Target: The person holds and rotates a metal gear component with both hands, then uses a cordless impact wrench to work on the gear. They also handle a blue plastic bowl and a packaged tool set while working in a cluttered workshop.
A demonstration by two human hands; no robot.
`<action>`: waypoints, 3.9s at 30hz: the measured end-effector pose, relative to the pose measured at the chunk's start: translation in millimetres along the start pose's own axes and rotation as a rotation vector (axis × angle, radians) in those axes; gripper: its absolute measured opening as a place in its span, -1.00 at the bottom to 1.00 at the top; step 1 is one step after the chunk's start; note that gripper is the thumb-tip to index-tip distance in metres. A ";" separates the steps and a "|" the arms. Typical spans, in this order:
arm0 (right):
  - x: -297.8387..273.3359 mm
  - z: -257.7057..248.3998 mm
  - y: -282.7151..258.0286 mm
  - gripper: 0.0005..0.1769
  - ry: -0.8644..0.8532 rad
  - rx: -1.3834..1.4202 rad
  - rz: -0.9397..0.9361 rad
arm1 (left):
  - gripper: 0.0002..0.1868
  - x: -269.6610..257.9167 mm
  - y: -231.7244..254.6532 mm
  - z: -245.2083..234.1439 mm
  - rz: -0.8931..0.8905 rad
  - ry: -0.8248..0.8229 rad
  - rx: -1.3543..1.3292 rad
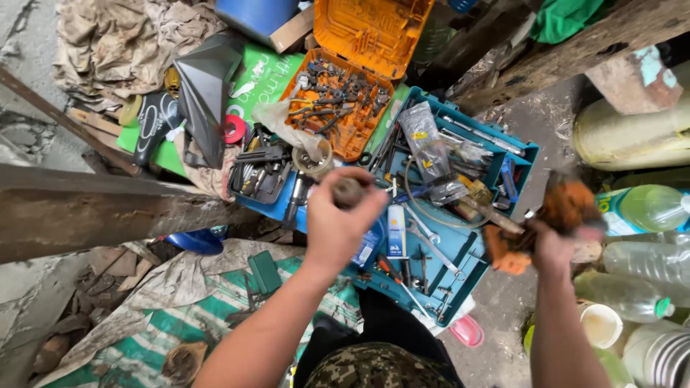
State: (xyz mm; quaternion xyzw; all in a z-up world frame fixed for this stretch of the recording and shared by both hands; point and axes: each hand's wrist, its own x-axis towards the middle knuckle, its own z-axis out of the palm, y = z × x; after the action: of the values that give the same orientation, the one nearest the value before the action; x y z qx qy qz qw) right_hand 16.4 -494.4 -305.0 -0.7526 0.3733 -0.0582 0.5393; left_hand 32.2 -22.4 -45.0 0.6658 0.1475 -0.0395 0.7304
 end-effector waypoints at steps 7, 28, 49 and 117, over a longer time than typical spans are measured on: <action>-133.0 1.9 16.4 -0.37 0.011 0.181 -0.356 | -0.82 66.6 -70.3 42.9 -0.445 0.120 -1.035; -320.4 0.5 -84.7 -0.34 -0.705 0.804 0.083 | -0.92 17.3 -85.8 125.9 -0.515 -0.182 -1.156; -327.0 25.3 -115.0 -0.40 -0.808 1.203 0.294 | -0.77 9.5 -75.5 134.9 -0.091 -0.419 -1.144; -287.1 54.1 -32.8 -0.67 -1.201 1.762 0.307 | -0.37 -38.5 -112.7 175.9 0.015 -0.802 -0.807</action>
State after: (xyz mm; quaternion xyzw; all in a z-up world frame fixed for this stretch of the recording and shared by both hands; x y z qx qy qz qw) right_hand -145.8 -268.8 -208.8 0.0500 -0.0353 0.1407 0.9882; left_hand -4.5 -213.2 -130.7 0.2680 -0.1425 -0.2244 0.9260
